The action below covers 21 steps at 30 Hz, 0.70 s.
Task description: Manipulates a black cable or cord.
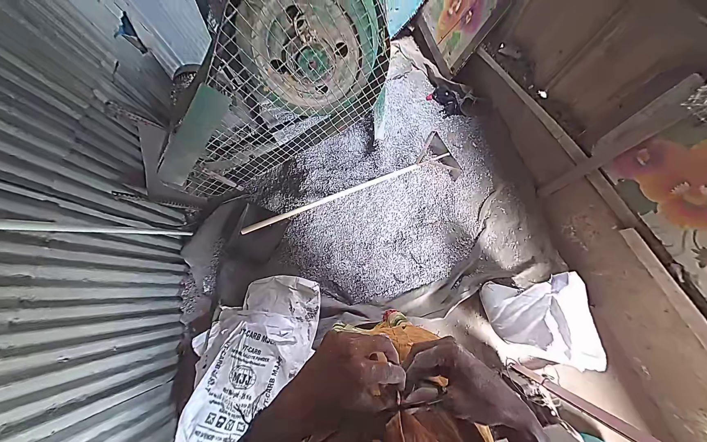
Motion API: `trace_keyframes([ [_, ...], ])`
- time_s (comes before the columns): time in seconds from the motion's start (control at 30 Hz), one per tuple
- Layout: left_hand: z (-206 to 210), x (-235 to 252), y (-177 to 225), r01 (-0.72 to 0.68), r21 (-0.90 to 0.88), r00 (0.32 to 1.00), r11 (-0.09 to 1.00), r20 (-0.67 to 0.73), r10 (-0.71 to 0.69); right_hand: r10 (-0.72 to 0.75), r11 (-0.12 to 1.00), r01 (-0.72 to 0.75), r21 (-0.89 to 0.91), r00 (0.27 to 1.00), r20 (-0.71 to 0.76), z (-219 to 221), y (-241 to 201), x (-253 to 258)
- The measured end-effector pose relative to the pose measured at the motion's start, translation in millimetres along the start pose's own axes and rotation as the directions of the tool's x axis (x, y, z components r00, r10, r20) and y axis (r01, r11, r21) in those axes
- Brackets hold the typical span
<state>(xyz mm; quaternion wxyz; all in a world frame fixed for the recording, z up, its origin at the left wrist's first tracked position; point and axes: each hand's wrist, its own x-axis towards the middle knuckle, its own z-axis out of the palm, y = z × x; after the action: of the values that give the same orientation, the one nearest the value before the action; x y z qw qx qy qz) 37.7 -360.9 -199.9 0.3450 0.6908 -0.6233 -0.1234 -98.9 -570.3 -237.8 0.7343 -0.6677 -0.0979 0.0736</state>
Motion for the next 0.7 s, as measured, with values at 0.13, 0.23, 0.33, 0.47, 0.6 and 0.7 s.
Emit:
trace_keyframes([
  [0.13, 18, -6, 8, 0.131, -0.069, 0.960, 0.989, -0.242, -0.144, 0.105, 0.992, -0.099, 0.081, 0.993, -0.061, -7, -2, -4],
  [0.23, 19, -12, 11, 0.183, -0.249, 0.944, 0.951, -0.225, -0.241, 0.054, 0.997, -0.052, 0.056, 0.998, -0.034, -1, 2, -5],
  [0.33, 17, -23, 6, 0.182, -0.420, 0.956, 0.889, -0.137, -0.260, 0.002, 1.000, -0.001, 0.028, 0.999, -0.049, 9, 0, -3],
  [0.47, 11, -27, 7, 0.173, -0.463, 0.964, 0.869, -0.099, -0.245, -0.069, 0.989, 0.051, -0.138, 0.990, -0.123, 17, -11, 4],
  [0.6, 21, -44, -1, 0.208, -0.570, 0.951, 0.795, -0.072, -0.300, -0.105, 0.981, 0.084, -0.175, 0.987, -0.119, 21, -8, 3],
  [0.7, 39, -48, 0, 0.246, -0.687, 0.907, 0.684, -0.085, -0.412, -0.158, 0.961, 0.123, -0.249, 0.979, -0.126, 21, -5, 1],
])
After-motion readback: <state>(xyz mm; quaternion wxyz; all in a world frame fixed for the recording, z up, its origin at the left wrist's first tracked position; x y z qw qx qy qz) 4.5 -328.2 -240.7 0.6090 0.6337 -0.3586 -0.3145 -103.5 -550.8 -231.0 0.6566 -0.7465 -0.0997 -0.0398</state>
